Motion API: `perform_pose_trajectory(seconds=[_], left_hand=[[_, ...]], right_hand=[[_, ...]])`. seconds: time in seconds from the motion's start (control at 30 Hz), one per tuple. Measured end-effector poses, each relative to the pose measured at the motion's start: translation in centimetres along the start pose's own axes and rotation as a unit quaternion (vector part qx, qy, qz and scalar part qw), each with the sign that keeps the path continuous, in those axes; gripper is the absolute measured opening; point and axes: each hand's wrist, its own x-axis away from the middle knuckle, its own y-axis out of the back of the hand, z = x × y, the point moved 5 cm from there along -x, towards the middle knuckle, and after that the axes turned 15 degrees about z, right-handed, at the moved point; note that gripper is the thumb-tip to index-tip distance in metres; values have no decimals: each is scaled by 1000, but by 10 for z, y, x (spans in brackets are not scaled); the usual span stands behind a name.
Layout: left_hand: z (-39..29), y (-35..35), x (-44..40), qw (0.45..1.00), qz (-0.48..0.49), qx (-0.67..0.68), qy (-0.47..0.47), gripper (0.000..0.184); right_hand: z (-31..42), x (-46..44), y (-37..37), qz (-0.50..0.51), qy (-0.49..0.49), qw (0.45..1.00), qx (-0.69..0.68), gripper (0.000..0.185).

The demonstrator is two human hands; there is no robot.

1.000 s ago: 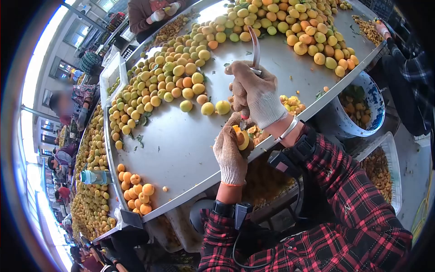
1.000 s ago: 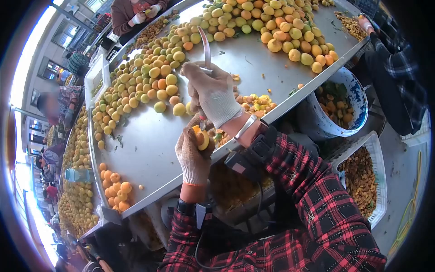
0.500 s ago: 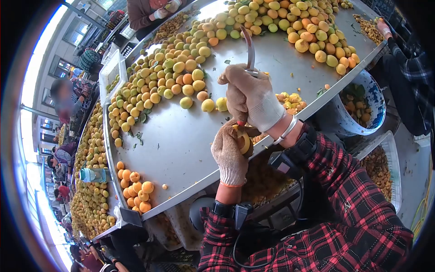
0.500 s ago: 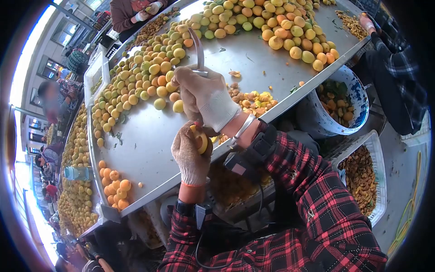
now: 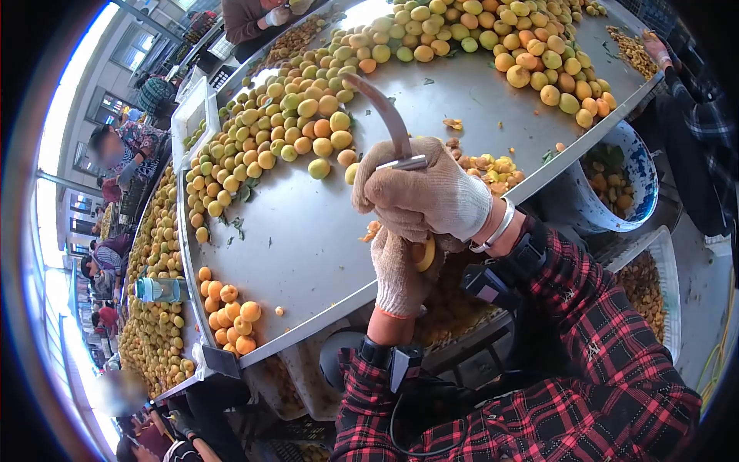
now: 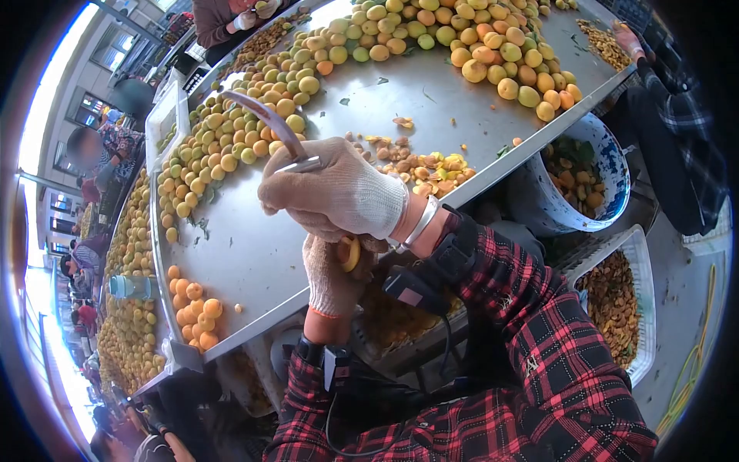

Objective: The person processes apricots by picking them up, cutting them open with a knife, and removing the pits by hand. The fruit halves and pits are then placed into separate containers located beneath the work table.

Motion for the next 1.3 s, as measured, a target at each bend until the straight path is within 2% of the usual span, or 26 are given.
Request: perform_pose_trajectory(seconds=[0.07,0.17,0.2,0.23,0.27,0.33,0.43,0.47,0.5,0.57,0.63,0.67,0.7,0.73,0.77,0.83,0.87,0.9,0.97,1.0,1.03,1.1,1.17,1.23,1.3], left_hand=[[-2,-2,2,1000,21,-7,-3,34],[-6,-12,9,996,74,46,-28,32],[19,-29,17,907,33,406,104,41],[36,-54,29,677,-15,703,219,51],[45,-58,33,677,-14,703,220,51],[48,-56,33,733,46,657,173,48],[36,-54,31,764,30,628,142,47],[37,-53,29,768,24,624,140,47],[40,-50,25,789,33,595,148,37],[46,-44,15,829,47,533,163,33],[50,-33,13,834,-36,532,141,38],[59,-36,10,822,-124,525,183,42],[52,-27,8,747,-111,613,232,40],[60,-21,7,767,-141,588,215,38],[68,-15,6,785,-168,562,198,36],[69,1,3,794,-208,545,172,34],[68,9,3,800,-240,529,148,35],[66,11,4,800,-244,528,148,35],[54,22,2,866,-244,419,119,38],[37,31,2,929,-201,283,127,43],[36,32,5,929,-206,281,128,43],[24,35,4,970,-175,160,58,48],[29,37,6,966,-171,186,53,50],[31,38,5,961,-195,196,21,44],[34,37,7,953,-204,220,35,43]], right_hand=[[4,3,-9,27,-42,998,-27,13],[6,6,-16,76,-41,996,-3,12],[10,8,-19,82,-51,995,-14,13],[10,8,-19,82,-51,995,-14,13],[10,8,-17,72,-53,996,-11,14],[8,10,-16,76,-65,994,-46,17],[4,10,-16,130,-21,989,-73,18],[2,9,-11,89,-37,995,-39,17],[5,10,-11,72,-32,994,-76,16],[-5,7,6,-12,46,997,-67,15],[-2,10,25,-107,99,988,49,16],[-2,9,33,-153,105,981,50,17],[-1,9,41,-202,108,972,51,18],[-2,8,46,-229,56,964,121,21],[-6,6,46,-220,55,966,121,21],[-29,4,43,-188,-154,950,198,21],[-38,3,41,-168,-168,935,262,24],[-42,3,37,-164,-168,936,263,24],[-58,1,26,-120,-250,936,215,31],[-64,1,26,-123,-281,932,192,33],[-69,1,29,-118,-282,933,192,33],[-77,0,33,-110,-238,954,147,31],[-82,0,31,-108,-225,959,136,27],[-72,0,19,-149,-234,949,148,24],[-72,1,14,-148,-238,947,155,24]])
